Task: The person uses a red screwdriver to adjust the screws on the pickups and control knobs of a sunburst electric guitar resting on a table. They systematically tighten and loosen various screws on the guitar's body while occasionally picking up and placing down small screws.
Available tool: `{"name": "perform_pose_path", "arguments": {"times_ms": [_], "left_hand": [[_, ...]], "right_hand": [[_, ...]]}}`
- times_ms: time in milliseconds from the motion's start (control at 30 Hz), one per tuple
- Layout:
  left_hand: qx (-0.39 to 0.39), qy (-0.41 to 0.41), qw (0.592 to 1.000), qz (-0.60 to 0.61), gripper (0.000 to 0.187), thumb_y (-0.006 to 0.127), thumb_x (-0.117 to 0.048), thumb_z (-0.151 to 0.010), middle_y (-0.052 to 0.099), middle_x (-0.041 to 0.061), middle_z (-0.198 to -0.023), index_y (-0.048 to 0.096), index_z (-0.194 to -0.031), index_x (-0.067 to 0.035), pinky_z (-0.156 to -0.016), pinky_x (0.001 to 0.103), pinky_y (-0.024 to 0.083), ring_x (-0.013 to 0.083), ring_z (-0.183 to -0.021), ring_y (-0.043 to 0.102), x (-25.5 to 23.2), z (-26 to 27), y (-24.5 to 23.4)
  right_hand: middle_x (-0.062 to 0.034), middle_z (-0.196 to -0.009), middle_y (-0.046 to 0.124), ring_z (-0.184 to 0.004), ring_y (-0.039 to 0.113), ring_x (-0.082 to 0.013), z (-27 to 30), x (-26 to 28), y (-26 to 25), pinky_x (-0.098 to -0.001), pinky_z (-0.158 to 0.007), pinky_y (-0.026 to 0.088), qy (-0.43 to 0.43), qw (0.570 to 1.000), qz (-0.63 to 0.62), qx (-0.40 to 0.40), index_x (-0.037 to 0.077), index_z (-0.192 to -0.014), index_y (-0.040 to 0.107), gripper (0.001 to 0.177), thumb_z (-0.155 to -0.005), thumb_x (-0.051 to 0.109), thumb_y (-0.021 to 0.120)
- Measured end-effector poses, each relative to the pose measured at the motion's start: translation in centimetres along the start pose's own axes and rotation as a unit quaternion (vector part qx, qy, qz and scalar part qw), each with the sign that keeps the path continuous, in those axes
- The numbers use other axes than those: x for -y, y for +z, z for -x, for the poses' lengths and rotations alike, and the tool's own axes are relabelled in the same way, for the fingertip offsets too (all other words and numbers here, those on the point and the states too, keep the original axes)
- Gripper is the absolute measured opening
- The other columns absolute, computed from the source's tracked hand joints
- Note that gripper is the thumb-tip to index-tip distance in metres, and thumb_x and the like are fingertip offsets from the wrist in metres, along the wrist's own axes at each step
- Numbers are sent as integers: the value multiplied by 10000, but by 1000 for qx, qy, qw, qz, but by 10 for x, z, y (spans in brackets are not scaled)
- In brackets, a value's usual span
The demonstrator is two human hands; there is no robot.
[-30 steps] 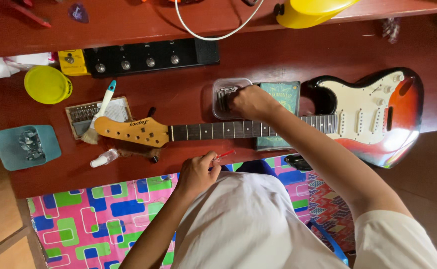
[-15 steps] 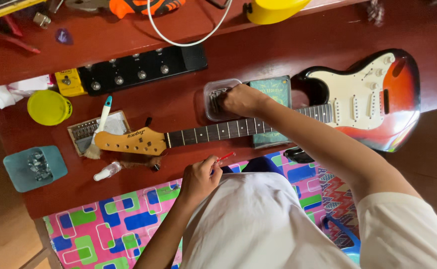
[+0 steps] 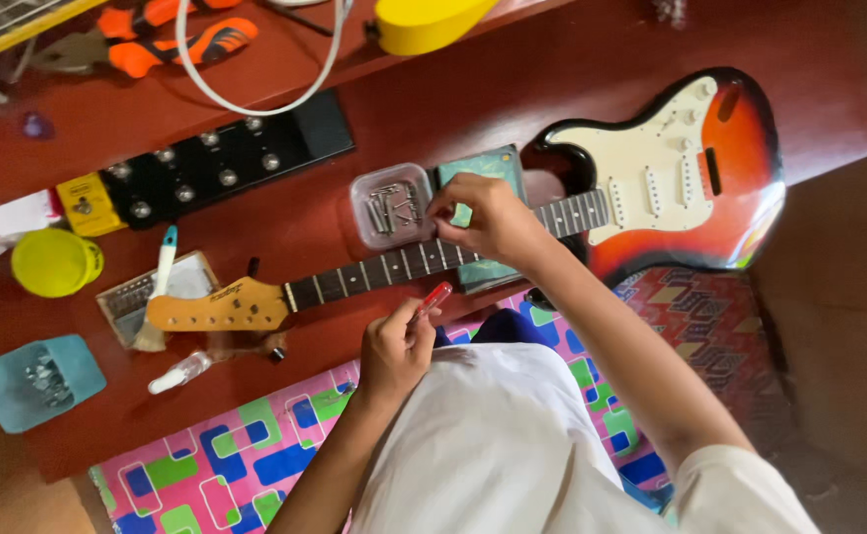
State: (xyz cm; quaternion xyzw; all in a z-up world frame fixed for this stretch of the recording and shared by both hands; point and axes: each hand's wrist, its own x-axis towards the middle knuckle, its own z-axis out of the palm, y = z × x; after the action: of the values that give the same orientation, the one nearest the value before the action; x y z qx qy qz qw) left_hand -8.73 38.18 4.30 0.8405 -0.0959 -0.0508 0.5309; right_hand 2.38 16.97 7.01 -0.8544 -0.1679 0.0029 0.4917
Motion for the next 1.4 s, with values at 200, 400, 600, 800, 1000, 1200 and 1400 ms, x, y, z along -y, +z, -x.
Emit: {"name": "perform_pose_path", "arguments": {"times_ms": [200,400,600,800,1000,1200,1400], "left_hand": [[78,57,995,28,103,612,-149,-878,654,142,-601,708,-870,-112,-516,425,542,367,-602,692,-32,-28,64],[112,81,990,-5,95,617,-155,-880,512,48,-464,708,-852,-159,-487,349,518,265,-472,616,-59,-30,155],[89,35,995,-41,90,623,-173,-870,479,88,-444,712,-858,-168,-481,394,506,328,-469,605,-76,-20,218],[42,-5,997,-72,119,600,-158,-895,459,97,-428,709,-853,-174,-485,410,501,338,-473,594,-96,-15,250],[13,-25,998,-64,153,590,-158,-898,418,77,-402,732,-861,-201,-495,386,512,298,-435,554,-99,-5,271],[-12,-22,997,-74,136,592,-146,-903,431,112,-413,702,-823,-154,-484,410,499,341,-444,557,-99,-5,277],[-19,-22,997,-76,139,604,-166,-897,440,99,-410,729,-838,-182,-486,406,504,338,-446,571,-92,-12,280]], "right_hand": [[36,-893,758,-908,736,-139,138,-17,-80,-267,-772,584,246,932,83,-253,203,-1041,747,226,-850,154,858],[16,-1002,788,-951,742,-270,214,-83,-150,-446,-879,562,341,891,211,-211,192,-1114,497,349,-903,222,774],[30,-969,784,-936,752,-238,233,-145,-164,-414,-820,584,235,932,247,-126,215,-1127,523,294,-917,225,729],[44,-872,705,-813,744,-191,235,-170,-171,-336,-688,599,100,939,314,-101,235,-1104,510,258,-937,247,706],[8,-794,653,-748,725,-226,230,-162,-178,-365,-616,596,58,952,296,-54,195,-1085,499,161,-965,189,606],[54,-688,636,-792,686,-144,218,-136,-182,-272,-627,575,26,937,346,-42,193,-1056,499,65,-1050,237,452],[47,-776,732,-824,716,-171,223,-143,-181,-346,-686,603,85,947,303,-63,222,-1152,537,230,-954,228,654]]}}
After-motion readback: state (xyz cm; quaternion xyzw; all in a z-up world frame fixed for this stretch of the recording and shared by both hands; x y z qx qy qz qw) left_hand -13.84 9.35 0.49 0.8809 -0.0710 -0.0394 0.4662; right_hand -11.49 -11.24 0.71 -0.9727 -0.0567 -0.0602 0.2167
